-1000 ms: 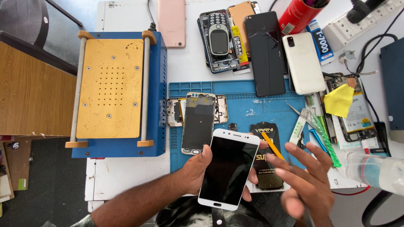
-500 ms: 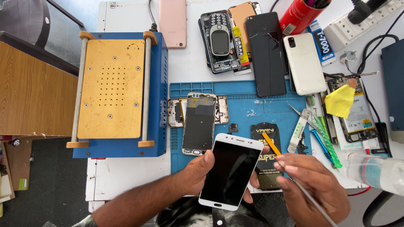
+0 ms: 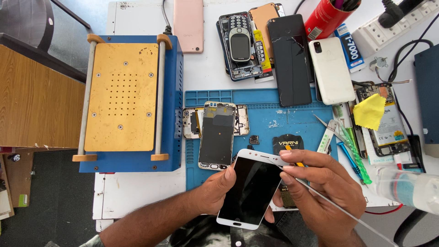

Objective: The person holds a smartphone and applies liquid from a bottle onto its screen edge, scrubs the screen and frame with a toothbrush, and pries along the screen edge with a scalpel blade, working over a repair mat with other disassembled phones around.

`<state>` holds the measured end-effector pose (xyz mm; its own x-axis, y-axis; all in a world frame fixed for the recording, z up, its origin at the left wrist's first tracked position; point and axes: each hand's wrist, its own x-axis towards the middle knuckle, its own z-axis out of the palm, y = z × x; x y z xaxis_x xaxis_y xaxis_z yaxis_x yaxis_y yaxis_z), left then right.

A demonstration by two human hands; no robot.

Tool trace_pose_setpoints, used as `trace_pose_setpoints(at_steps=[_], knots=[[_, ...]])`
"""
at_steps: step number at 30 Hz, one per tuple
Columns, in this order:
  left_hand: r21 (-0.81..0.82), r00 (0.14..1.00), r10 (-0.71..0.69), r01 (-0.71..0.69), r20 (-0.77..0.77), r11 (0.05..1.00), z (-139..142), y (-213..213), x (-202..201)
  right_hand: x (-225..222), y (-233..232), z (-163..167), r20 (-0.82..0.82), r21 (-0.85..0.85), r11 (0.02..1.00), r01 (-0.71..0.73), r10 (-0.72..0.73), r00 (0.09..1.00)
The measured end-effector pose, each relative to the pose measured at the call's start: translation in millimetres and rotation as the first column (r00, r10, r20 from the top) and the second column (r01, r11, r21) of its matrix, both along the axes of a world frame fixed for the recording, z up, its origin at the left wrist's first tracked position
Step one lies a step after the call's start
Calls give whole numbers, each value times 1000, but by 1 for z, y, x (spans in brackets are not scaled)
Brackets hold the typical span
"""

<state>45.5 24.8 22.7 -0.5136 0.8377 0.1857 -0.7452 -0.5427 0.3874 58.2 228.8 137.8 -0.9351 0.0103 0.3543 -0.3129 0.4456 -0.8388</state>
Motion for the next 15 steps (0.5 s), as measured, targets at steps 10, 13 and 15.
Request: trace_pose_setpoints(at_steps=[10, 13, 15], knots=[[26, 1000, -25, 25, -14, 999, 0, 1, 1, -1, -2, 0, -74, 121, 992, -17, 26, 997], [27, 999, -39, 40, -7, 999, 0, 0, 0, -1, -3, -1, -87, 135, 991, -27, 39, 995], [17, 999, -36, 37, -18, 999, 0, 0, 0, -1, -3, -2, -99, 134, 991, -25, 38, 994]])
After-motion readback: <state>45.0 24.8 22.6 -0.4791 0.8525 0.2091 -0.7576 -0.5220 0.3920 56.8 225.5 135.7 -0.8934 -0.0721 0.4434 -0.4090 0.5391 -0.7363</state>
